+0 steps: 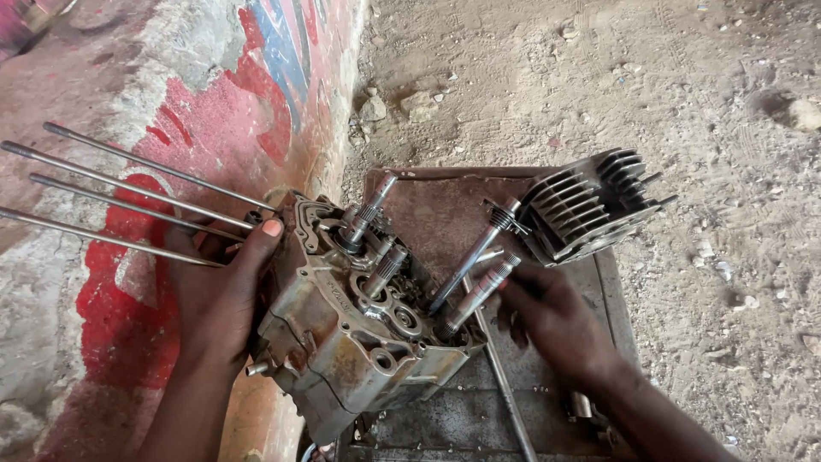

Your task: Using a socket wrench to remove bolts and disassemble a motorcycle engine casing on a workbench.

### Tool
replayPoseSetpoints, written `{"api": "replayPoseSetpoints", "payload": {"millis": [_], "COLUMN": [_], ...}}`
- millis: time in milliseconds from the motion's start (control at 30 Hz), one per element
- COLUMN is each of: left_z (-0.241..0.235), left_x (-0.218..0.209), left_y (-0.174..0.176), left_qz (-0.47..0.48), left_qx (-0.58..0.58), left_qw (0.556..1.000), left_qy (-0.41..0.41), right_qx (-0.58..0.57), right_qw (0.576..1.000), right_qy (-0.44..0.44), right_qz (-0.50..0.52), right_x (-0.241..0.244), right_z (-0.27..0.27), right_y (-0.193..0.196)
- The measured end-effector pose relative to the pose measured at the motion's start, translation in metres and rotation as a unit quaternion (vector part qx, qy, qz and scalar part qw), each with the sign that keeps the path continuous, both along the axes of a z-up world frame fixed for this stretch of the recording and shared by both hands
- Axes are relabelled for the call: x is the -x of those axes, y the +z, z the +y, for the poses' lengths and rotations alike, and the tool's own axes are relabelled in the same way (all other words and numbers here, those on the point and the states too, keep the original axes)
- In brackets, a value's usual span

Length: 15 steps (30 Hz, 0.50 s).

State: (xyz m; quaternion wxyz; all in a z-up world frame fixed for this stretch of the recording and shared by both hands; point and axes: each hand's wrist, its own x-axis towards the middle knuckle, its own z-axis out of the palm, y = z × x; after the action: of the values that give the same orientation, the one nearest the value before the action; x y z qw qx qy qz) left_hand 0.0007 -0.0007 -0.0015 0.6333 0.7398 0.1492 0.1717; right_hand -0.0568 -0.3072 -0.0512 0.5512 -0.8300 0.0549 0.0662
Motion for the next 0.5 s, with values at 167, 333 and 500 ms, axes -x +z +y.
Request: {"api": "replayPoseSetpoints", "payload": {"millis": [167, 333, 500], "left_z": [0.0, 0.001, 0.002], "left_x": [0.0, 0.0, -0.001], "left_y": [-0.001, 0.001, -0.001], "left_qz": [-0.006, -0.004, -0.006], "left_qx": [-0.012, 0.022, 0.033], "left_qw": [1.0, 1.0, 0.999], "left_qy": [-0.002, -0.005, -0.003], "right_qx": [-0.344, -0.385, -0.345], "right_qw": [0.937, 0.92, 0.93], "right_qy": [-0.045, -0.001, -0.034], "right_qz": [0.043, -0.074, -0.124], "right_x": [-0.024, -0.033, -0.032], "right_z": [0.014, 0.011, -0.005], "right_y": [0.006, -0.014, 0.004]}}
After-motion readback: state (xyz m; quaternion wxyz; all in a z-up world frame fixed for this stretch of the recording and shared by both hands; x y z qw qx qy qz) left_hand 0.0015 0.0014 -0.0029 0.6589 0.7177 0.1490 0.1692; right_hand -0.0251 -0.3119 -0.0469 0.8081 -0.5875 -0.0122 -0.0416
